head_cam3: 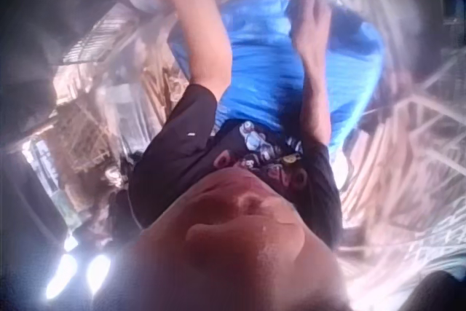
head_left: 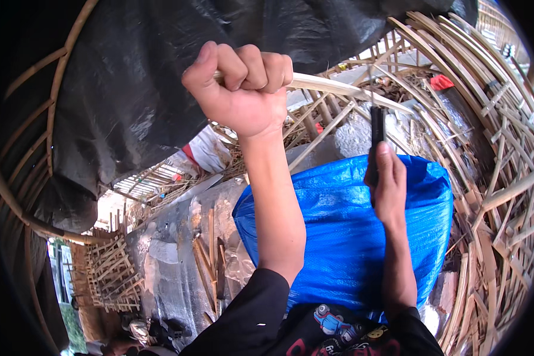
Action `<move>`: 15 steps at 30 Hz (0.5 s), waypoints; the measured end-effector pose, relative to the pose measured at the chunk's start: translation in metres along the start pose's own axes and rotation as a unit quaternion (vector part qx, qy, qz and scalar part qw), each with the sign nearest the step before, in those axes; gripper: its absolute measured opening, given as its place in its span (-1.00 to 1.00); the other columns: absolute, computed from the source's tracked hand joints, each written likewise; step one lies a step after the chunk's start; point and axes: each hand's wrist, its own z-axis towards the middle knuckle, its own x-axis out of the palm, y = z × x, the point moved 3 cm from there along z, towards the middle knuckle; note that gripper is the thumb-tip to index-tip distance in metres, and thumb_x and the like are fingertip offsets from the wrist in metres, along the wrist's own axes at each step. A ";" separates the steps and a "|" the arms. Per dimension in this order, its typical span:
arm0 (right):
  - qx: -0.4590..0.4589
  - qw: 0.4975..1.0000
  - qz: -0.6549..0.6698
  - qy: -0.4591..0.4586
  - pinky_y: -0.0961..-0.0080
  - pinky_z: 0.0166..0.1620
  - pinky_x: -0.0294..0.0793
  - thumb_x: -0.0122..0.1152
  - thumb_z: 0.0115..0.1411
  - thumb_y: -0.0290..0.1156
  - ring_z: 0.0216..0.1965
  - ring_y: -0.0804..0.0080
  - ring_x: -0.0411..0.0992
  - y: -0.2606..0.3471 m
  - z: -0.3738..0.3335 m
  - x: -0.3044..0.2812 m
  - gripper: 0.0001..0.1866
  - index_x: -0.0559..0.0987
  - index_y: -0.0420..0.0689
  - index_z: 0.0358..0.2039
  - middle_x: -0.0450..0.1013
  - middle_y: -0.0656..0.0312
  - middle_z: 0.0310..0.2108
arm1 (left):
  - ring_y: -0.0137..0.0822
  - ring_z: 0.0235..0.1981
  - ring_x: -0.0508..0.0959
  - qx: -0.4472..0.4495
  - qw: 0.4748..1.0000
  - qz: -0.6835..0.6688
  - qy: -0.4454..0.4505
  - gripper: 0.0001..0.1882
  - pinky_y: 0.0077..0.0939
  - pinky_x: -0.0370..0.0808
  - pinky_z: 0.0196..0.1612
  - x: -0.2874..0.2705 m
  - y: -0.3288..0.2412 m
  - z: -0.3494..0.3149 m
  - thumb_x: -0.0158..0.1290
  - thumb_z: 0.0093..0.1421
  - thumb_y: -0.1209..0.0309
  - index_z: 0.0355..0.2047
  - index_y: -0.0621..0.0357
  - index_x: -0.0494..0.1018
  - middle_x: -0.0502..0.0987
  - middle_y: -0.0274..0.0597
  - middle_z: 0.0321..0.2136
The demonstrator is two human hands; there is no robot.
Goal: The person uses a knife to strip or shave narrow strips of wood, handling one strip at a time while holding it against a blue tarp.
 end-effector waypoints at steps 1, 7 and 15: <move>-0.001 1.000 0.008 0.006 0.61 -0.59 0.08 -0.11 0.48 -0.05 -0.64 0.71 0.13 0.002 -0.005 0.004 -0.54 0.37 -0.10 -0.48 0.20 0.45 -0.67 | -0.47 -0.79 -0.19 -0.004 1.000 -0.005 0.000 -0.50 -0.43 -0.11 -0.63 0.002 0.005 0.000 -0.22 0.30 0.13 -0.75 -0.07 -0.08 -0.11 -0.42 -0.86; -0.027 0.998 -0.020 0.052 0.55 -0.56 0.17 -0.09 0.47 -0.12 -0.62 0.66 0.21 0.031 -0.032 0.012 -0.59 0.41 -0.17 -0.42 0.26 0.38 -0.68 | -0.46 -0.78 -0.23 0.014 0.997 0.068 -0.017 -0.49 -0.42 -0.14 -0.63 0.018 0.016 0.003 -0.20 0.29 0.12 -0.74 -0.06 -0.09 -0.13 -0.41 -0.85; -0.003 0.995 -0.029 0.100 0.53 -0.56 0.20 -0.07 0.47 -0.11 -0.63 0.64 0.23 0.030 -0.037 0.019 -0.55 0.37 -0.19 -0.47 0.28 0.32 -0.69 | -0.47 -0.79 -0.23 0.020 0.996 0.079 0.025 -0.51 -0.42 -0.16 -0.64 0.023 0.016 0.000 -0.25 0.29 0.13 -0.75 -0.06 -0.07 -0.11 -0.40 -0.87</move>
